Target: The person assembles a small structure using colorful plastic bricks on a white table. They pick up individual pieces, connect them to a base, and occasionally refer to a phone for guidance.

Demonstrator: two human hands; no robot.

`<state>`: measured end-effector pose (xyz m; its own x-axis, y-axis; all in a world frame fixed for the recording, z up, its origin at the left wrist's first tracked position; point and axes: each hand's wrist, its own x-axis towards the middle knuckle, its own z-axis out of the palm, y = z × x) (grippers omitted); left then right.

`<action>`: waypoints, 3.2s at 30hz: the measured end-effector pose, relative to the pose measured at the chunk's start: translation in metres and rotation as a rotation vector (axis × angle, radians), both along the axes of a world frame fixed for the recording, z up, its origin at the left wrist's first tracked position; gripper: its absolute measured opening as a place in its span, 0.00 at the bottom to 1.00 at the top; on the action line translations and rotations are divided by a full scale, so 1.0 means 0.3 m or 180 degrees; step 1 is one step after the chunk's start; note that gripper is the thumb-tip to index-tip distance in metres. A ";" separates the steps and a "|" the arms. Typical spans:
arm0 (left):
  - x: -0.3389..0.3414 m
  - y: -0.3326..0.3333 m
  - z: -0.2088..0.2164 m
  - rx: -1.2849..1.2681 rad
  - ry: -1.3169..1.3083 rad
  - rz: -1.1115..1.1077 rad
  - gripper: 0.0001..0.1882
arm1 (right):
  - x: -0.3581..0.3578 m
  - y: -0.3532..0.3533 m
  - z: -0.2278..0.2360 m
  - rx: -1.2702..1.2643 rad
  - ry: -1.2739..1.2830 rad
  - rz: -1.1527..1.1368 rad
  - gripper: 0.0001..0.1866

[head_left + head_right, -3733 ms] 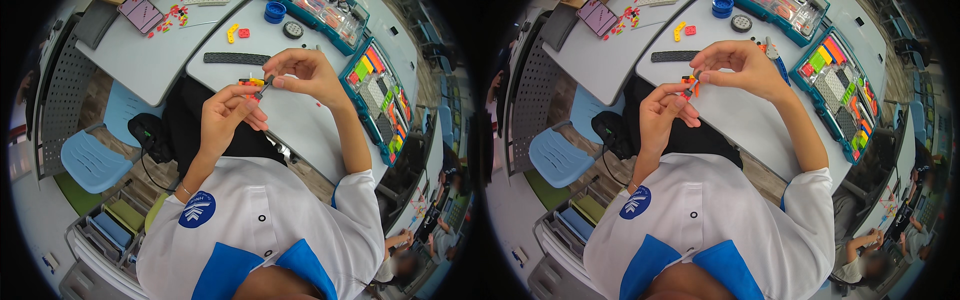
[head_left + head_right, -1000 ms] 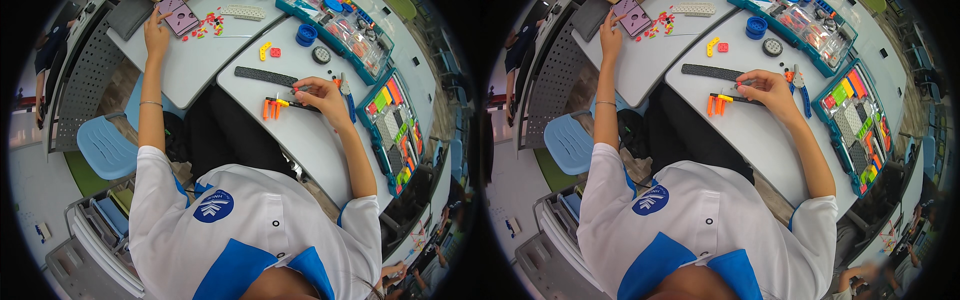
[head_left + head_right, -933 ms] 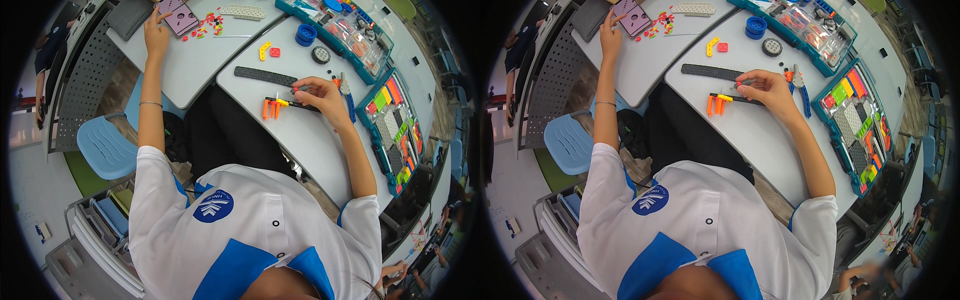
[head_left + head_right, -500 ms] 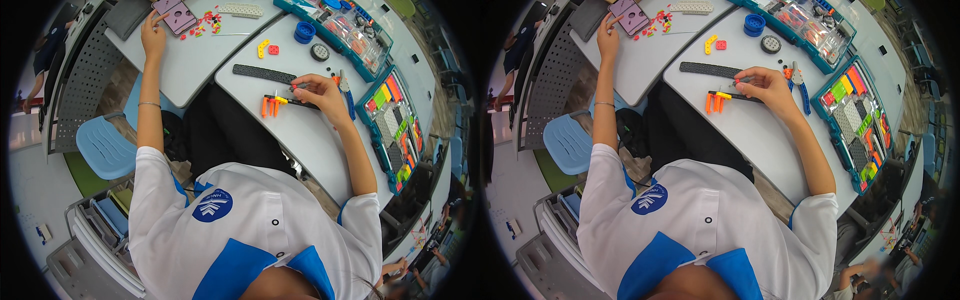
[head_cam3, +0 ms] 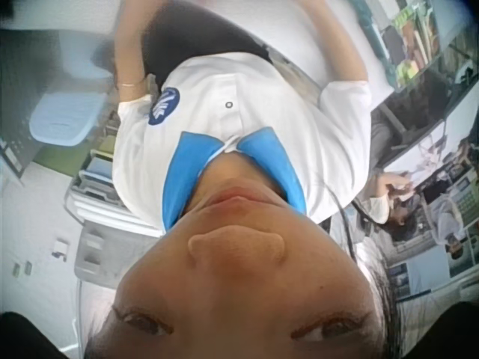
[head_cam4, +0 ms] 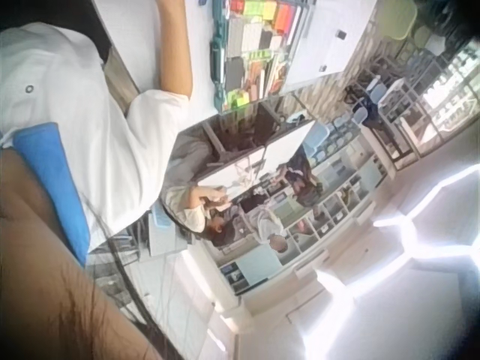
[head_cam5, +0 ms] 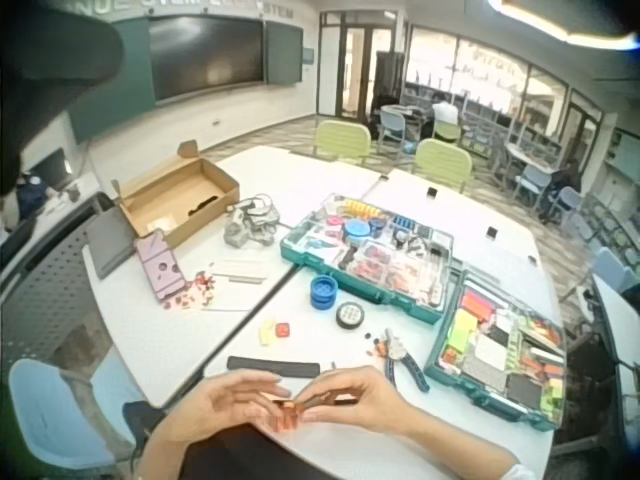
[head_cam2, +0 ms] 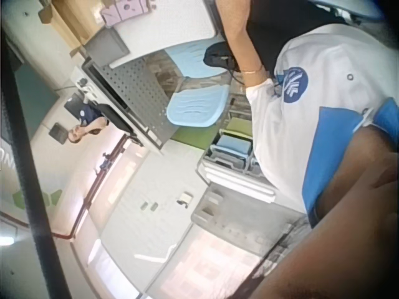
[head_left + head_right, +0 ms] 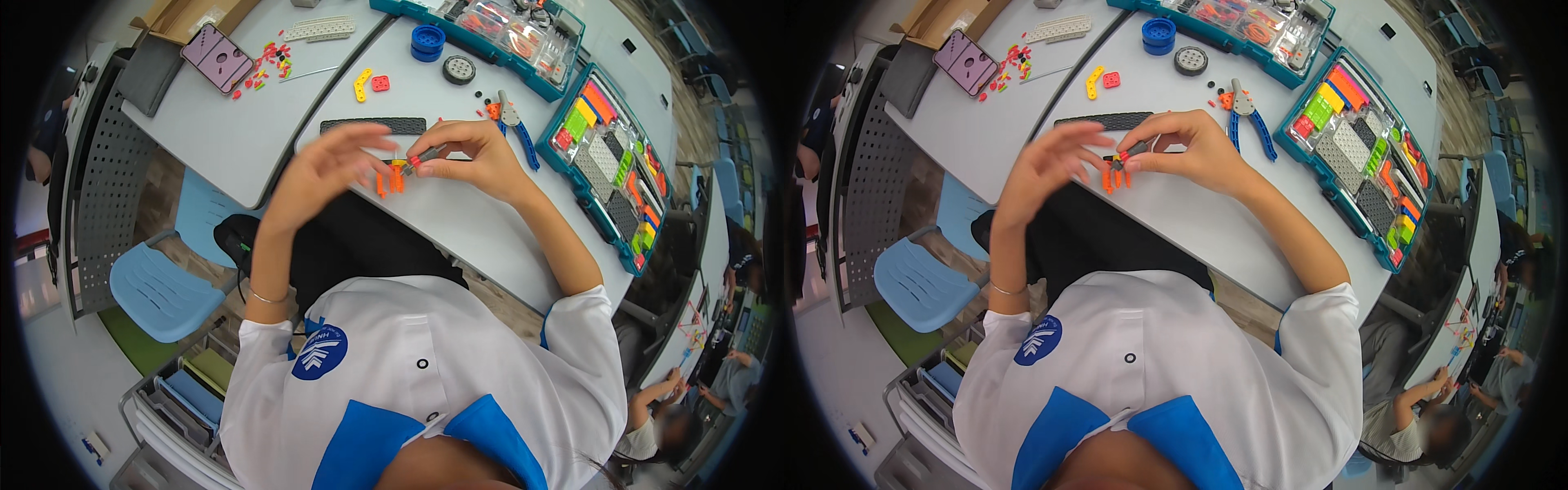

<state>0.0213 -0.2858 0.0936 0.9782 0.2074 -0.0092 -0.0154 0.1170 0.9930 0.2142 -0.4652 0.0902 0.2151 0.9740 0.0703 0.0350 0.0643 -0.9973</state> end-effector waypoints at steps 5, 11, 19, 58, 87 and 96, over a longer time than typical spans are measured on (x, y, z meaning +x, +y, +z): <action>0.037 -0.117 -0.027 -0.1158 -0.0064 -0.0274 0.36 | 0.000 -0.018 0.040 0.0222 -0.0292 -0.0058 0.12; 0.044 -0.151 -0.101 -0.1526 -0.0342 -0.0295 0.37 | -0.015 -0.023 0.061 0.0255 -0.0391 0.0010 0.13; 0.033 -0.226 -0.103 -0.2175 -0.0636 -0.0403 0.40 | -0.039 -0.027 0.099 0.0230 -0.0551 0.0168 0.13; 0.067 -0.225 -0.008 -0.1238 -0.1072 0.0580 0.32 | 0.121 0.040 0.090 -0.0203 0.1195 -0.0038 0.19; 0.051 -0.271 0.017 -0.0496 -0.0622 0.1450 0.24 | 0.051 0.016 0.133 -0.0548 -0.0104 -0.0100 0.23; 0.028 -0.257 0.004 0.0288 -0.0601 0.1780 0.29 | 0.034 0.001 0.154 -0.0457 -0.0322 -0.0068 0.24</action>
